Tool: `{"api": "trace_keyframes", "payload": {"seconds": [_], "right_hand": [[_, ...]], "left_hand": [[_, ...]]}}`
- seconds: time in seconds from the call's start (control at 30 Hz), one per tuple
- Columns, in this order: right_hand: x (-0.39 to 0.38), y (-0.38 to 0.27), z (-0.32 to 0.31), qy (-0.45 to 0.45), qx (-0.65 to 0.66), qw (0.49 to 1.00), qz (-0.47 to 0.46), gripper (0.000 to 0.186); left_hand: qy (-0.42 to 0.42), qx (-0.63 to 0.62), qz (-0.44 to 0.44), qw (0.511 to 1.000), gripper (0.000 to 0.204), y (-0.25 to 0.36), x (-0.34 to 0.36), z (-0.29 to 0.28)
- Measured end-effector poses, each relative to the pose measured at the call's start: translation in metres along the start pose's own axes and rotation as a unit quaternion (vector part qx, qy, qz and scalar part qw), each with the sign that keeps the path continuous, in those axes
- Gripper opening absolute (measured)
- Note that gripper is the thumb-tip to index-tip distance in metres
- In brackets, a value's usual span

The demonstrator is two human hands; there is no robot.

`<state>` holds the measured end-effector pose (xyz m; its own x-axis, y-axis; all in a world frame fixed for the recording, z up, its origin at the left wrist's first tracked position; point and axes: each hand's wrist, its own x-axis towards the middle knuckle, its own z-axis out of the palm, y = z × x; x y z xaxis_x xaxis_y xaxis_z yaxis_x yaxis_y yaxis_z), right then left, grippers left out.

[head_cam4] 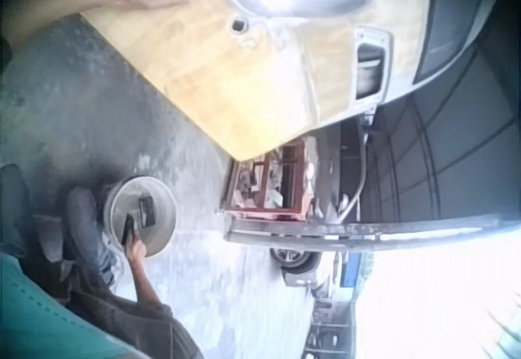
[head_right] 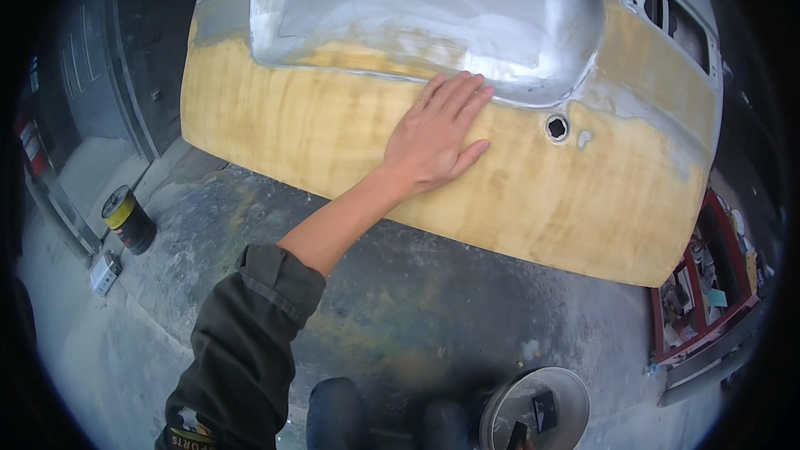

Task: The person sands a detached car trunk lid with a sanding block, repeatedly dipping it into a bucket of water. They work across the surface, smoothing the filler and metal areas in a workshop setting.

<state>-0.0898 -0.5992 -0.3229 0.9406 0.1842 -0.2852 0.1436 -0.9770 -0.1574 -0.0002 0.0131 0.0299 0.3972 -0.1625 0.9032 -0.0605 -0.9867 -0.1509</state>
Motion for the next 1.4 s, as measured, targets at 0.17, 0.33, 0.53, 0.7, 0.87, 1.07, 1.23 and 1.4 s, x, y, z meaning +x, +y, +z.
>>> {"api": "trace_keyframes", "payload": {"seconds": [0.17,0.33,0.53,0.7,0.87,1.07,1.23,1.4], "right_hand": [[0.078,0.026,-0.047,0.335,-0.018,0.894,-0.297,0.053],[0.198,0.016,-0.107,0.268,0.098,0.893,-0.349,0.024],[0.278,0.042,-0.081,-0.041,0.115,0.927,-0.355,0.048],[0.292,0.052,-0.093,-0.046,0.086,0.902,-0.42,0.037],[0.322,0.132,-0.087,0.023,0.119,0.917,-0.381,0.033],[0.31,0.239,-0.091,0.06,0.104,0.978,-0.168,0.055],[0.288,0.284,-0.085,0.147,0.19,0.964,-0.118,0.057],[0.269,0.268,-0.09,0.201,0.106,0.961,-0.156,0.058]], "left_hand": [[-0.021,0.033,-0.045,0.998,0.065,0.01,-0.004,-0.004],[0.041,0.111,-0.201,0.972,0.067,0.03,-0.025,0.011],[0.025,0.144,-0.352,0.925,0.081,0.125,-0.037,0.059],[-0.083,0.11,-0.435,0.89,0.089,0.189,-0.032,0.056],[-0.157,0.058,-0.483,0.859,0.099,0.219,-0.011,0.049],[-0.136,0.106,-0.528,0.832,0.109,0.223,0.004,0.069],[-0.098,0.121,-0.483,0.862,0.104,0.214,-0.016,0.072],[-0.124,0.147,-0.386,0.902,0.086,0.158,-0.031,0.027]]}}
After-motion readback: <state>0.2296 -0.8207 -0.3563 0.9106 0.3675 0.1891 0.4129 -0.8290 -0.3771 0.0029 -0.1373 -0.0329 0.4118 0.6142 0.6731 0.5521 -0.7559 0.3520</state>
